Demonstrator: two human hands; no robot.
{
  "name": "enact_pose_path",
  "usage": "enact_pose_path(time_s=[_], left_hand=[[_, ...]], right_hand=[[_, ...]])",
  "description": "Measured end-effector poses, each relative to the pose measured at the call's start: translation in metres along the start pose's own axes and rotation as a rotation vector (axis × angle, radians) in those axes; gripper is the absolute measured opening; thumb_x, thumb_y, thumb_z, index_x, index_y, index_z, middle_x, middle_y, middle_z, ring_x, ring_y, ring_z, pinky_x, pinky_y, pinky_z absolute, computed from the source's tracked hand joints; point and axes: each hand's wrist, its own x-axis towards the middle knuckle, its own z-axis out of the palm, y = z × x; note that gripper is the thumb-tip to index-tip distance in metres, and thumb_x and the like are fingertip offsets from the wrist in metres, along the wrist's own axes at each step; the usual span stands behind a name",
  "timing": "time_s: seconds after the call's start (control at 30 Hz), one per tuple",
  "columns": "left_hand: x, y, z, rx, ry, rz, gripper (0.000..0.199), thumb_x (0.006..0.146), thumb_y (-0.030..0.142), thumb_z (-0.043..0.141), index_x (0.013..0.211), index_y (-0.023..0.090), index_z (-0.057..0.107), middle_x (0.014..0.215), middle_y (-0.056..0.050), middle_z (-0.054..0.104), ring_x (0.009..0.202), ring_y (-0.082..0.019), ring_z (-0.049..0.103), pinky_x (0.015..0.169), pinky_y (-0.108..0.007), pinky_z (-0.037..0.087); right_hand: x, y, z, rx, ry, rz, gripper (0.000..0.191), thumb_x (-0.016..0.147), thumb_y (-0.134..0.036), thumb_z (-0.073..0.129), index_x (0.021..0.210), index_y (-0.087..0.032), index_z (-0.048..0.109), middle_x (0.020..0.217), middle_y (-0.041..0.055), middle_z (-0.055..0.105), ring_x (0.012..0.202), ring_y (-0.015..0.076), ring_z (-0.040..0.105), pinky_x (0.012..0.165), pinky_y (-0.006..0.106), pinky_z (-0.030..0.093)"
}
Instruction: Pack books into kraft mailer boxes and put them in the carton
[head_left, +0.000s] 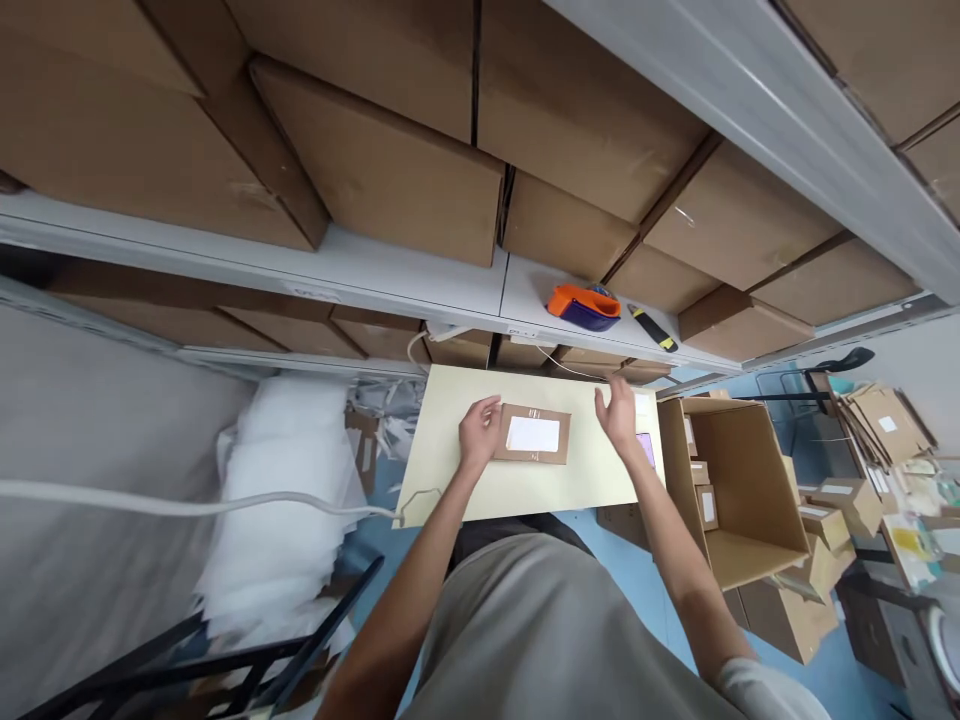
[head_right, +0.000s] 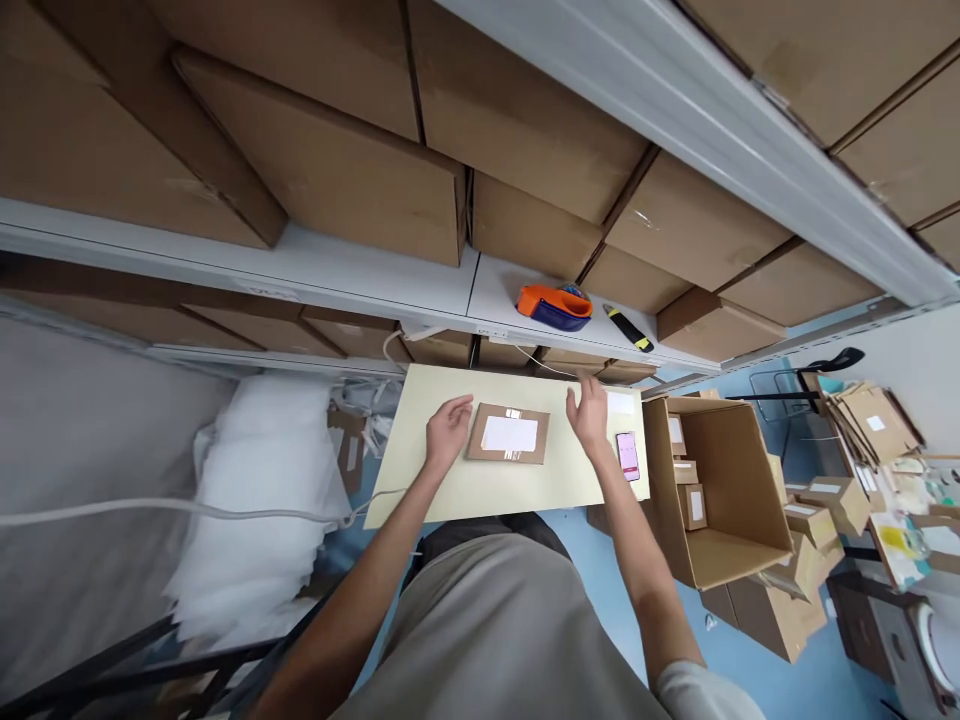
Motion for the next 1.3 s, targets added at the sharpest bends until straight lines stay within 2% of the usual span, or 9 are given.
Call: enact_pose_path(time_s=[0.1,0.27,0.47,0.6,0.67,0.77,1.0,1.13,1.3], left_hand=[[0.014,0.054,0.024,-0.125,0.004,0.144,0.030,0.104,0.037,0.061,0.123,0.021,0.079,0.134,-0.015,0.083,0.126,-0.028,0.079,0.118,-0.048,0.063],[0.003,0.111,0.037,-0.199,-0.079,0.301,0.029,0.107,0.037,0.061,0.125,0.022,0.079,0.135,-0.013,0.083,0.127,-0.026,0.080,0.120,-0.047,0.062],[-0.019,0.098,0.030,-0.155,0.109,0.244,0.030,0.108,0.033,0.059,0.129,0.021,0.078,0.135,-0.014,0.083,0.128,-0.026,0.080,0.119,-0.046,0.063],[-0.040,0.086,0.049,-0.156,0.176,0.228,0.030,0.107,0.031,0.060,0.129,0.020,0.078,0.133,-0.014,0.083,0.128,-0.027,0.080,0.119,-0.047,0.063],[-0.061,0.081,0.065,-0.170,0.185,0.225,0.029,0.106,0.031,0.062,0.128,0.021,0.078,0.132,-0.013,0.084,0.127,-0.027,0.080,0.118,-0.047,0.064],[-0.105,0.071,0.092,-0.166,0.210,0.190,0.028,0.107,0.036,0.065,0.126,0.023,0.079,0.129,-0.012,0.084,0.124,-0.028,0.081,0.113,-0.046,0.066],[-0.207,0.047,0.150,-0.053,0.250,0.090,0.027,0.106,0.049,0.072,0.119,0.026,0.076,0.121,-0.009,0.081,0.111,-0.025,0.082,0.106,-0.044,0.069],[-0.240,0.043,0.164,-0.022,0.247,0.064,0.027,0.108,0.052,0.070,0.115,0.026,0.073,0.116,-0.008,0.079,0.107,-0.023,0.080,0.101,-0.041,0.068],[-0.257,0.047,0.162,0.080,0.189,0.190,0.029,0.113,0.052,0.064,0.117,0.025,0.073,0.116,-0.007,0.078,0.107,-0.022,0.076,0.097,-0.039,0.067]], right_hand=[[0.067,-0.034,-0.028,-0.080,0.153,-0.164,0.057,0.112,-0.041,0.046,0.163,-0.016,0.054,0.162,0.0242,0.062,0.155,0.0400,0.055,0.132,0.068,0.043],[0.141,-0.070,-0.023,-0.162,0.030,-0.219,0.052,0.106,-0.037,0.050,0.148,-0.008,0.058,0.146,0.0300,0.068,0.144,0.0469,0.059,0.126,0.076,0.042],[0.188,-0.048,-0.004,-0.111,-0.137,-0.271,0.049,0.099,-0.035,0.069,0.136,-0.003,0.062,0.129,0.0339,0.075,0.128,0.0508,0.068,0.120,0.079,0.046],[0.202,-0.025,-0.015,-0.011,-0.177,-0.416,0.056,0.108,-0.052,0.064,0.141,-0.007,0.061,0.134,0.0311,0.074,0.129,0.0506,0.068,0.115,0.078,0.052],[0.183,-0.015,-0.021,0.074,-0.167,-0.493,0.060,0.111,-0.059,0.058,0.147,-0.011,0.058,0.137,0.0279,0.073,0.132,0.0490,0.067,0.116,0.077,0.052],[0.114,0.003,-0.026,0.286,-0.216,-0.535,0.063,0.112,-0.068,0.054,0.150,-0.019,0.056,0.134,0.0205,0.073,0.128,0.0416,0.070,0.114,0.066,0.057],[-0.077,0.046,-0.021,0.828,-0.567,-0.150,0.054,0.105,-0.074,0.066,0.128,-0.024,0.064,0.112,0.0083,0.075,0.102,0.0272,0.074,0.096,0.043,0.065],[-0.120,0.060,-0.028,0.874,-0.601,0.013,0.057,0.103,-0.074,0.069,0.128,-0.024,0.065,0.115,0.0101,0.077,0.108,0.0277,0.076,0.099,0.043,0.066],[-0.138,0.062,-0.045,1.065,-0.676,0.121,0.061,0.099,-0.073,0.077,0.134,-0.025,0.068,0.134,0.0113,0.081,0.123,0.0272,0.077,0.112,0.044,0.063]])
